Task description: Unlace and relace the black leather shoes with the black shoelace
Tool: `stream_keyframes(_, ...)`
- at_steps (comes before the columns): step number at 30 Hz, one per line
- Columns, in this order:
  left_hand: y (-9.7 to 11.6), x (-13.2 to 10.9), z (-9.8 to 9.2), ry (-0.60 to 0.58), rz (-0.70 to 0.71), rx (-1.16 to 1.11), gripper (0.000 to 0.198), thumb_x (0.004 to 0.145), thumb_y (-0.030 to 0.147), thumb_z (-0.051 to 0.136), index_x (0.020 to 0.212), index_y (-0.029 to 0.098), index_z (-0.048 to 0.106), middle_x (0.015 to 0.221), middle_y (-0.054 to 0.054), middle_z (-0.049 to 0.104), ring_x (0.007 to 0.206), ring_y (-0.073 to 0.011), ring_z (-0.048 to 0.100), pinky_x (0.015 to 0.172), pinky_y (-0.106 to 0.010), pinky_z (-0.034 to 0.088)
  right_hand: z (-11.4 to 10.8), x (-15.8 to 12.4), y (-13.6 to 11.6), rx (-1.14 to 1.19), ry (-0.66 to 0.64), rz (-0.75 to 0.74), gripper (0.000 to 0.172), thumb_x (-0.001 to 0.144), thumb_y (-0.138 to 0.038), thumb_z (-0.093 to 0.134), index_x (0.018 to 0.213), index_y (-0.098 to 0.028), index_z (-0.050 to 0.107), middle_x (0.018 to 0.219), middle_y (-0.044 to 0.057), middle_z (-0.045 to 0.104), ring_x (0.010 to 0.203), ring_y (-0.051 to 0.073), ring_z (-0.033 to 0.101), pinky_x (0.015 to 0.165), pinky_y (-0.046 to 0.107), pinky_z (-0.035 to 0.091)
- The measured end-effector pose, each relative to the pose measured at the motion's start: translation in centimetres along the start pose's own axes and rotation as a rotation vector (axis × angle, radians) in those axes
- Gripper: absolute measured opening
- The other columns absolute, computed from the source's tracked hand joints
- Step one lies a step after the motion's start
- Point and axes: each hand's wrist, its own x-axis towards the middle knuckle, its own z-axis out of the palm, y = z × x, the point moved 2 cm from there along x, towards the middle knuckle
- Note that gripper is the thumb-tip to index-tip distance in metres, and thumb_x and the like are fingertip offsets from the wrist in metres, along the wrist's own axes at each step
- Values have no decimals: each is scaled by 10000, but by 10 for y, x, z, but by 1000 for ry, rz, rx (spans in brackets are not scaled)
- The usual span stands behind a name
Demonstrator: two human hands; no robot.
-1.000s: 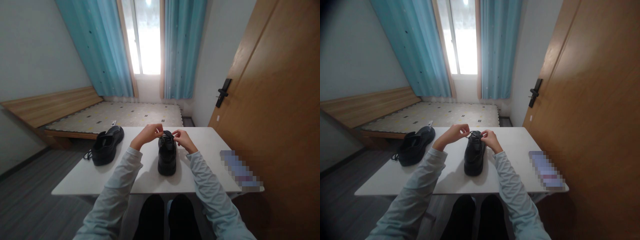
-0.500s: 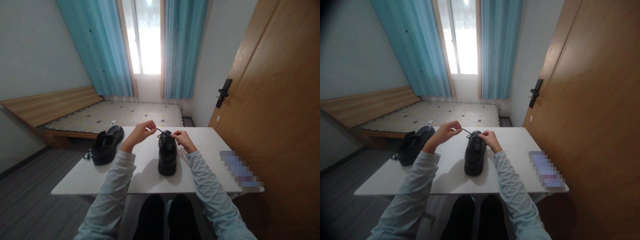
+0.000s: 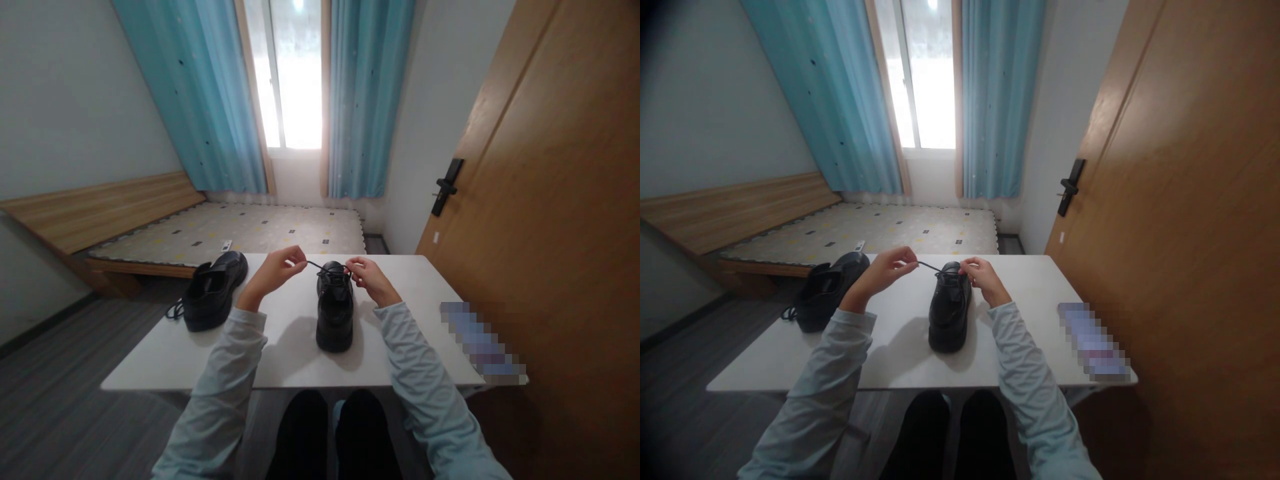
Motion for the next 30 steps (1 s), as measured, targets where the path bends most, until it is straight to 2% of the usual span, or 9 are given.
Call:
stream_keyframes(3, -2, -2, -3, 8, 3, 1, 216, 799, 382, 573, 756, 171, 594, 754, -23, 640, 728, -146, 601, 650, -249, 480, -2, -2, -5, 34, -23, -17, 409, 609, -426, 742, 895, -159, 620, 694, -10, 636, 450, 35, 357, 403, 167, 200)
stream_keyframes(6, -3, -5, -8, 34, -3, 15, 231, 796, 402, 579, 766, 174, 598, 763, -27, 644, 732, -151, 608, 662, -256, 491, -5, -1, -5, -44, 13, -75, 421, 616, -378, 739, 958, -144, 671, 665, -5, 639, 459, 46, 384, 409, 180, 226)
stream_keyframes(8, -4, -6, -12, 69, -19, 18, 244, 786, 417, 586, 761, 174, 594, 764, -30, 644, 729, -155, 609, 660, -261, 496, -7, 2, -2, -144, 62, -145, 372, 629, -354, 726, 921, -126, 701, 667, 17, 660, 513, 76, 473, 454, 196, 320)
stream_keyframes(11, -5, -9, -19, 135, -39, 6, 256, 766, 427, 601, 752, 173, 587, 754, -29, 636, 717, -153, 607, 657, -263, 498, -11, 7, 5, -304, 128, -261, 270, 638, -336, 719, 790, -113, 724, 725, 67, 705, 660, 145, 599, 628, 260, 453)
stream_keyframes(13, -7, -11, -25, 182, -44, -7, 252, 760, 424, 610, 759, 173, 585, 751, -24, 630, 714, -150, 608, 660, -262, 499, -13, 11, 11, -384, 130, -270, 253, 651, -339, 711, 762, -113, 728, 731, 83, 716, 684, 173, 626, 678, 295, 472)
stream_keyframes(18, -8, -19, -34, 243, -37, -14, 251, 753, 424, 620, 758, 176, 582, 751, -18, 623, 719, -149, 609, 674, -269, 512, -10, 17, 17, -521, 129, -266, 208, 678, -326, 685, 716, -124, 720, 699, 84, 714, 666, 192, 625, 671, 315, 460)
stream_keyframes(21, -7, -23, -32, 220, -37, -4, 258, 764, 435, 610, 763, 178, 584, 757, -21, 630, 720, -151, 610, 680, -277, 520, -6, 18, 15, -490, 159, -304, 175, 688, -310, 664, 695, -138, 691, 721, 74, 711, 686, 184, 619, 673, 305, 453)
stream_keyframes(25, -9, -26, -29, 165, -45, 22, 272, 770, 452, 605, 771, 181, 590, 761, -28, 642, 727, -159, 616, 669, -281, 525, -2, 18, 12, -306, 151, -337, 170, 706, -324, 625, 701, -154, 623, 699, 56, 691, 691, 172, 624, 694, 303, 464)
stream_keyframes(30, -19, -29, -33, 224, -92, 58, 274, 756, 454, 601, 774, 180, 590, 748, -29, 643, 718, -165, 615, 672, -284, 519, -4, 16, 11, -168, 143, -292, 225, 632, -332, 672, 749, -152, 604, 701, 48, 679, 674, 162, 633, 642, 277, 466)
